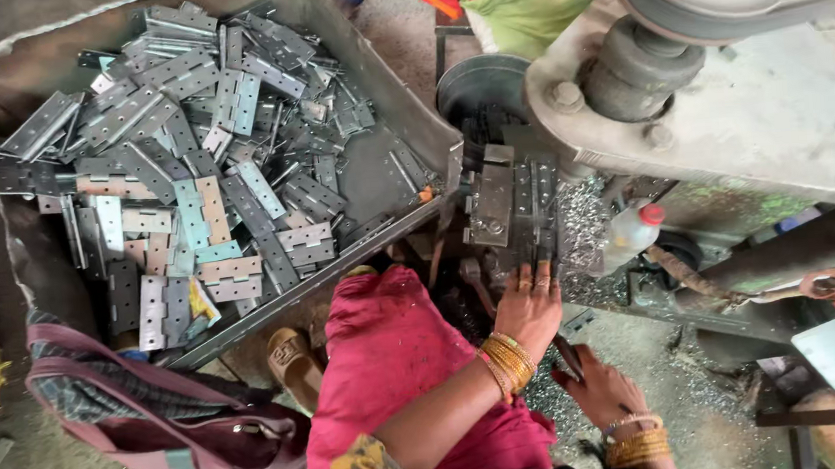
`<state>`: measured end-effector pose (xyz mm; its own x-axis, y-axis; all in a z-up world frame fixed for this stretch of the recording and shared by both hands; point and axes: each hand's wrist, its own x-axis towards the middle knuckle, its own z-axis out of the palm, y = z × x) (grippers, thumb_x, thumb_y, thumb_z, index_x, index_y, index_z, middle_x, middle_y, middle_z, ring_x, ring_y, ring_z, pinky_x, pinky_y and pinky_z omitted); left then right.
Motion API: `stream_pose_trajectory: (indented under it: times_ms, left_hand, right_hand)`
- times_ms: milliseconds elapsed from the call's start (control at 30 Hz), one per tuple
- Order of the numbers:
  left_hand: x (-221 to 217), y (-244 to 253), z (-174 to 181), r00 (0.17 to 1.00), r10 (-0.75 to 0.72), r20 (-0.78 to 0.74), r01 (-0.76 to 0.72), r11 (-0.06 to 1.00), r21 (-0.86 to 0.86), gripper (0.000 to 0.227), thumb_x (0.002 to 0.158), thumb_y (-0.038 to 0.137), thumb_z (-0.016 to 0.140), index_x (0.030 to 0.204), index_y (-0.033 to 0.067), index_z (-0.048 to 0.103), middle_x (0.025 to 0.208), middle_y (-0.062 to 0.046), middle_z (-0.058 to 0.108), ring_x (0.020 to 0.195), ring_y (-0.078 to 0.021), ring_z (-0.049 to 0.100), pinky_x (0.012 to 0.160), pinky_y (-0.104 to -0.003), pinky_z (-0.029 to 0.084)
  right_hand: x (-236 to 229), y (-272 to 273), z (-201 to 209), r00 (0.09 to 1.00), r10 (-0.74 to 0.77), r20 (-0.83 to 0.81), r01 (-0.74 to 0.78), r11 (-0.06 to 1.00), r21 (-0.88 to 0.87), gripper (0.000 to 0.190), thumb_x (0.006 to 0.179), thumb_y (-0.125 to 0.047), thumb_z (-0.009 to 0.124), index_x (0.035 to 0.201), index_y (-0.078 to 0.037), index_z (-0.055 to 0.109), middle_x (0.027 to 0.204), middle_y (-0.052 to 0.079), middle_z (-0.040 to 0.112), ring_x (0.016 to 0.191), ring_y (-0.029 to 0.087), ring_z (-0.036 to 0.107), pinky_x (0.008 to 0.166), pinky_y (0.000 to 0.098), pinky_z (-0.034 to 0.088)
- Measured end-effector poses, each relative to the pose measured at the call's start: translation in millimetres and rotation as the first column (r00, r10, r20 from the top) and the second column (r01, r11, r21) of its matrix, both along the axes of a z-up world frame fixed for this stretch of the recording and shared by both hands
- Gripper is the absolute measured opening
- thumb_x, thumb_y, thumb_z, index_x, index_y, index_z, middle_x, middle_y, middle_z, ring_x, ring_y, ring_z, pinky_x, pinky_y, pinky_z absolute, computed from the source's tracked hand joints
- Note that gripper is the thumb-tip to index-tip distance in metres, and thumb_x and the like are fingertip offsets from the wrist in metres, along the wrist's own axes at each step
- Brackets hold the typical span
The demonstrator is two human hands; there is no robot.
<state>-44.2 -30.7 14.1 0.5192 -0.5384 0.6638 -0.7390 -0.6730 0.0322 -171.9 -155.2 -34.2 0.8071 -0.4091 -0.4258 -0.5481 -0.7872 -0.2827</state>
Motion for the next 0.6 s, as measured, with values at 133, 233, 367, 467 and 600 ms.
stream_pose_trajectory:
  times_ms: [133, 233, 367, 467, 600]
  left_hand:
    - [19.4, -7.2, -7.8, 0.952, 0.001, -0.306, 0.029, 0.995, 0.094, 0.023, 0.084, 0.013, 0.064, 0.099, 0.0016, 0.078, 0.128, -0.016, 0.07, 0.116, -0.026, 0.059, 0.093, -0.04, 0.046]
    - [46.9, -7.2, 9.4, 0.854, 0.085, -0.513, 0.097, 0.943, 0.318, 0.017, 0.088, 0.011, 0.065, 0.095, 0.0045, 0.079, 0.119, -0.012, 0.072, 0.127, -0.0239, 0.053, 0.099, -0.042, 0.038]
    - [67.7, -17.9, 29.9, 0.837, 0.168, -0.52, 0.092, 0.895, 0.437, 0.019, 0.089, 0.014, 0.064, 0.096, 0.0065, 0.08, 0.12, -0.011, 0.072, 0.135, -0.0252, 0.046, 0.108, -0.044, 0.029]
    - [63.9, -16.5, 27.9, 0.849, 0.191, -0.493, 0.038, 0.908, 0.416, 0.024, 0.093, 0.014, 0.06, 0.102, 0.0057, 0.08, 0.127, -0.012, 0.07, 0.143, -0.0278, 0.041, 0.115, -0.048, 0.023]
    - [62.4, -7.0, 17.4, 0.926, 0.165, -0.34, -0.057, 0.95, 0.307, 0.035, 0.089, 0.013, 0.058, 0.117, 0.0001, 0.074, 0.149, -0.015, 0.056, 0.145, -0.0286, 0.037, 0.114, -0.051, 0.02]
  right_hand:
    - [0.0, 2.1, 11.3, 0.995, -0.043, -0.086, 0.046, 0.998, 0.036, 0.061, 0.088, -0.062, 0.059, 0.131, -0.02, 0.052, 0.092, 0.018, 0.078, 0.087, 0.037, 0.079, 0.08, 0.0494, 0.059]
    - [10.1, -18.1, -6.7, 0.996, -0.023, -0.091, 0.021, 1.0, -0.023, 0.057, 0.089, -0.065, 0.06, 0.12, -0.017, 0.059, 0.087, 0.017, 0.078, 0.086, 0.038, 0.077, 0.08, 0.0503, 0.057]
    - [1.2, -38.4, -64.9, 0.997, -0.078, -0.013, 0.079, 0.996, 0.048, 0.047, 0.089, -0.055, 0.064, 0.11, -0.012, 0.063, 0.085, 0.019, 0.076, 0.083, 0.041, 0.074, 0.075, 0.0505, 0.055]
    - [-19.9, -6.3, -123.5, 0.964, -0.138, 0.226, 0.106, 0.983, 0.149, 0.04, 0.089, -0.047, 0.067, 0.103, -0.009, 0.067, 0.084, 0.02, 0.074, 0.08, 0.043, 0.072, 0.071, 0.0501, 0.055]
    - [-18.4, -19.5, -143.5, 0.958, -0.14, 0.249, 0.093, 0.977, 0.191, 0.039, 0.088, -0.043, 0.07, 0.102, -0.007, 0.069, 0.079, 0.023, 0.073, 0.073, 0.041, 0.071, 0.069, 0.0484, 0.054]
